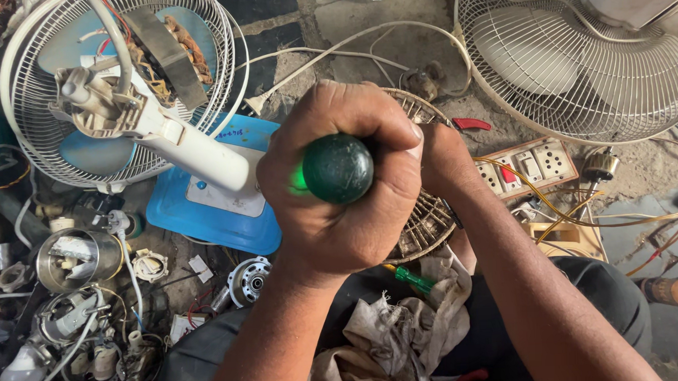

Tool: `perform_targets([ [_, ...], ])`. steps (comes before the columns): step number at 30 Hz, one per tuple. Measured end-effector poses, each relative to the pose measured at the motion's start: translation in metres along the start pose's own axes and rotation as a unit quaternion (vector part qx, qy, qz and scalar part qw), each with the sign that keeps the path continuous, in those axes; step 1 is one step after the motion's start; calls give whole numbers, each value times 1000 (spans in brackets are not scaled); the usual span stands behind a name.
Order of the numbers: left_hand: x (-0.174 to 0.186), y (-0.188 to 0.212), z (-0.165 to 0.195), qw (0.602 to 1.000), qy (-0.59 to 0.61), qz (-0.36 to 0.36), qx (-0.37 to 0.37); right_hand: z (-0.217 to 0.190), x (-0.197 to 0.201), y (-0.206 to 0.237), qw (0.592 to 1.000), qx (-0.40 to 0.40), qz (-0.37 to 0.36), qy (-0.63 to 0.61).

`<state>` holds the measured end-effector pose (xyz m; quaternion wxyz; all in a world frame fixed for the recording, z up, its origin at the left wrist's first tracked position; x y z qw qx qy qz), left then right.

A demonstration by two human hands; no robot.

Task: The person uses a screwdriver to loosen and remove a central component from a disassembled fan motor stator. They then place the removed part aside and briefly handle a smartphone.

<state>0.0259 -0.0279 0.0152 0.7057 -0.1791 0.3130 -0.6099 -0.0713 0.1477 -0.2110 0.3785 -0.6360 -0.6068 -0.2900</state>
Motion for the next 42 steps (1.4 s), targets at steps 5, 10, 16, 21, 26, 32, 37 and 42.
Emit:
perform_targets([
  [5,-1,1,-4,1000,7,-9,10,1,2,1,999,-30,-3,-32],
  [10,-2,3,-8,1000,-3,-15,-7,-4,4,3,1000,-9,-5,-13],
  [16,-12,-1,-13,999,-11,-19,-31,-17,3,-1,990,4,7,-141],
  [21,-18,4,-16,1000,0,-3,-13,-8,-2,-1,982,11,20,-190],
  [26,-19,-5,-29,999,-6,3,-38,16,-5,11,959,-12,66,-274],
  [32,-70,5,-26,992,77,-98,34,55,53,36,752,-131,184,-620],
  [37,-56,-10,-31,996,40,-71,20,35,129,61,798,-116,231,-545],
  [42,-31,-14,-30,999,-13,-20,-34,-38,155,48,836,-58,182,-513],
])
Point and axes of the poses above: each hand's wrist, its own y-axis away from the middle knuckle, its own x-axis out of the back of the hand, z = x × y, the point moved 6 cm from there along -y, towards the middle knuckle, and after that the axes turned 14 degrees about z, right-handed, at the moved point
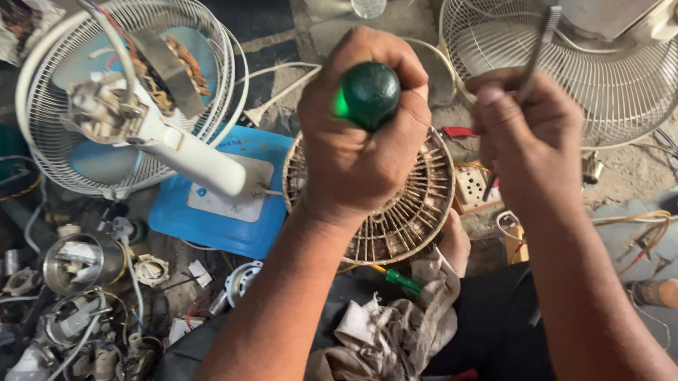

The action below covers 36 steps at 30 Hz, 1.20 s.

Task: The person uses a screwdriver to loosen and remove a central component from a disassembled fan motor stator. They then place the removed part aside and briefly handle a smartphone.

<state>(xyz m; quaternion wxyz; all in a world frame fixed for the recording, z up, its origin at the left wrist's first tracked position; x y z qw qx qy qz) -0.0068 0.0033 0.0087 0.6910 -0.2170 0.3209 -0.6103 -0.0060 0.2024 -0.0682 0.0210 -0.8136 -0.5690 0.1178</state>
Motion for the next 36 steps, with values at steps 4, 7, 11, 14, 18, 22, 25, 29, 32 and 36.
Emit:
perform_targets([
  [4,-4,-1,-1,1000,20,-7,17,-35,-40,7,997,64,-34,-2],
  [7,-9,-2,-1,999,39,-26,24,-79,-39,12,991,113,-17,-67],
  [11,-19,-1,-7,998,47,-34,39,-124,-56,14,974,211,-79,34],
  [14,-19,-2,-13,995,75,-7,59,-124,-78,6,941,269,-153,135],
  [18,-11,-5,-16,998,54,0,33,-112,-63,-6,933,327,-108,102],
  [22,-7,-7,-18,997,72,3,27,-79,-20,-11,944,297,11,144],
  [25,-9,-7,-19,995,98,9,20,-21,6,6,972,147,86,163],
  [29,-7,-11,-20,996,71,38,24,39,13,55,979,186,85,-4],
  [32,-1,-13,-15,997,61,45,3,70,1,70,966,249,68,29],
  [36,4,-12,-12,994,90,41,37,83,-6,41,985,130,110,29],
])
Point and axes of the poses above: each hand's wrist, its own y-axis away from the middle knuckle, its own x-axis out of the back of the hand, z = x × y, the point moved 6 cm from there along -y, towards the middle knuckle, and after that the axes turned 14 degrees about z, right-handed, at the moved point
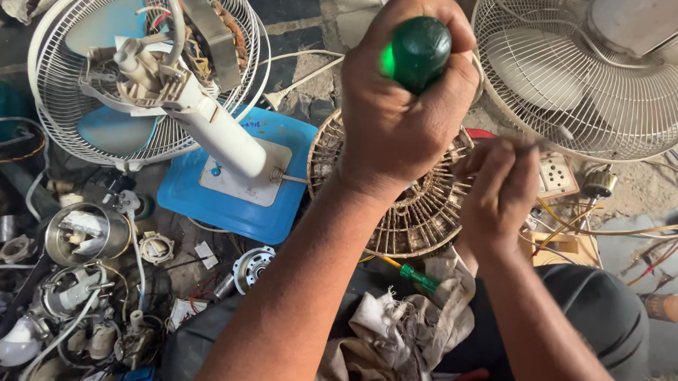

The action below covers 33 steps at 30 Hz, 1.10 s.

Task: The person uses a screwdriver to loosen and remove a central component from a disassembled fan motor stator. They then place the removed part aside and briefly handle a smartphone.

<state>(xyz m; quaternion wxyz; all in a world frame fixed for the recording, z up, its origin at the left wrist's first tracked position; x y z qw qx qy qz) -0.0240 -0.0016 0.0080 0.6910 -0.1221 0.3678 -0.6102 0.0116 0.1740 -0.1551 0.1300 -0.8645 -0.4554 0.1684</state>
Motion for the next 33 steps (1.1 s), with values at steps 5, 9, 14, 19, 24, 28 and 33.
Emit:
perform_targets([
  [5,-22,8,1,998,5,-60,-28,-35,-28,-41,963,188,-116,152],
  [9,-28,12,0,996,-4,-84,-41,-14,-44,-32,967,75,-208,130],
  [14,-23,9,-3,996,-2,-85,-19,37,-66,-28,972,-94,-205,61],
  [19,-25,10,0,995,3,-90,-34,49,-71,-37,970,-113,-201,75],
  [24,-22,12,-2,994,5,-102,38,46,-75,-36,969,-121,-200,85],
  [28,-12,12,13,995,19,-97,-16,47,-78,-39,969,-125,-198,84],
  [33,-12,17,13,995,-12,-102,5,50,-79,-43,968,-131,-197,88],
])
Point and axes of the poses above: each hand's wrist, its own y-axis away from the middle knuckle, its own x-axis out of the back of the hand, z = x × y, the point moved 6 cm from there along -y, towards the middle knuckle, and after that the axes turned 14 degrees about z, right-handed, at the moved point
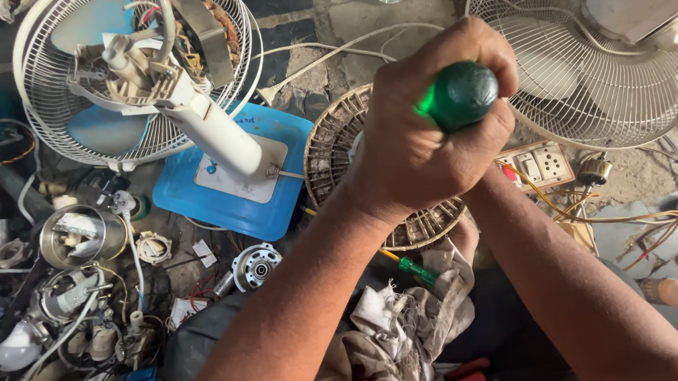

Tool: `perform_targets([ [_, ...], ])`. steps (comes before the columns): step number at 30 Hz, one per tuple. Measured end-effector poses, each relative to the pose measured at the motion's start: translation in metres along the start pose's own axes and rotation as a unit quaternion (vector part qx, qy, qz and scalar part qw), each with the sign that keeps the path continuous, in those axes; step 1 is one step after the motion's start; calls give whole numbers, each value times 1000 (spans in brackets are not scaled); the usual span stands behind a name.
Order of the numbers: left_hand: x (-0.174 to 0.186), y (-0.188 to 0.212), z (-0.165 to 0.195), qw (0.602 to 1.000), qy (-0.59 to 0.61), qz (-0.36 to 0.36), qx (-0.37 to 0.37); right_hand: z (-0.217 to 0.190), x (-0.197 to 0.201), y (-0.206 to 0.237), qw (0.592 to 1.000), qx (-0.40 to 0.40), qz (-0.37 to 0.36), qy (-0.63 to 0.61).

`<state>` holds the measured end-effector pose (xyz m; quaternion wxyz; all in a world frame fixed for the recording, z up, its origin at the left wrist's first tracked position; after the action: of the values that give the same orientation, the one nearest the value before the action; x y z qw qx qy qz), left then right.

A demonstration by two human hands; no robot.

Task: The person uses a screwdriver to loosen and remove a central component from a disassembled fan motor stator. They then place the removed part aside and briefly handle a smartphone.

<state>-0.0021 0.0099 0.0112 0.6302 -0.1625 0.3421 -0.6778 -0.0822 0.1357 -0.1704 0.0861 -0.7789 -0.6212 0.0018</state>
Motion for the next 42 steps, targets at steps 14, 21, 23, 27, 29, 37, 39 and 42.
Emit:
perform_targets([
  [14,-3,0,-7,1000,11,-4,-2,2,4,-6,1000,-18,8,5],
  [21,-12,-2,-9,999,38,3,-11,-13,4,-5,999,-45,23,6],
  [23,-8,-4,-11,997,64,16,29,-18,14,-1,994,-97,46,-2],
  [27,1,-5,-6,999,19,27,-6,-38,85,30,984,-69,142,84],
  [29,-1,-4,-7,1000,15,19,-8,-47,111,57,979,35,169,112],
  [37,-6,-9,-14,999,42,26,3,-38,83,130,956,244,151,-56],
  [39,-4,-7,-12,999,19,23,-30,-35,70,135,955,248,157,-33],
  [42,-4,-5,-15,999,22,22,-39,-38,65,139,946,267,173,62],
])
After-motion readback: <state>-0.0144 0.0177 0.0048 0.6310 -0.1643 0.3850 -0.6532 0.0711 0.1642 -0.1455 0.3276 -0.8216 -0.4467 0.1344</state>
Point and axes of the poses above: each hand's wrist, its own y-axis away from the middle knuckle, its own x-axis out of the back of the hand, z = x × y, the point moved 6 cm from there along -y, towards the middle knuckle, and after that the axes turned 14 degrees about z, right-handed, at the moved point
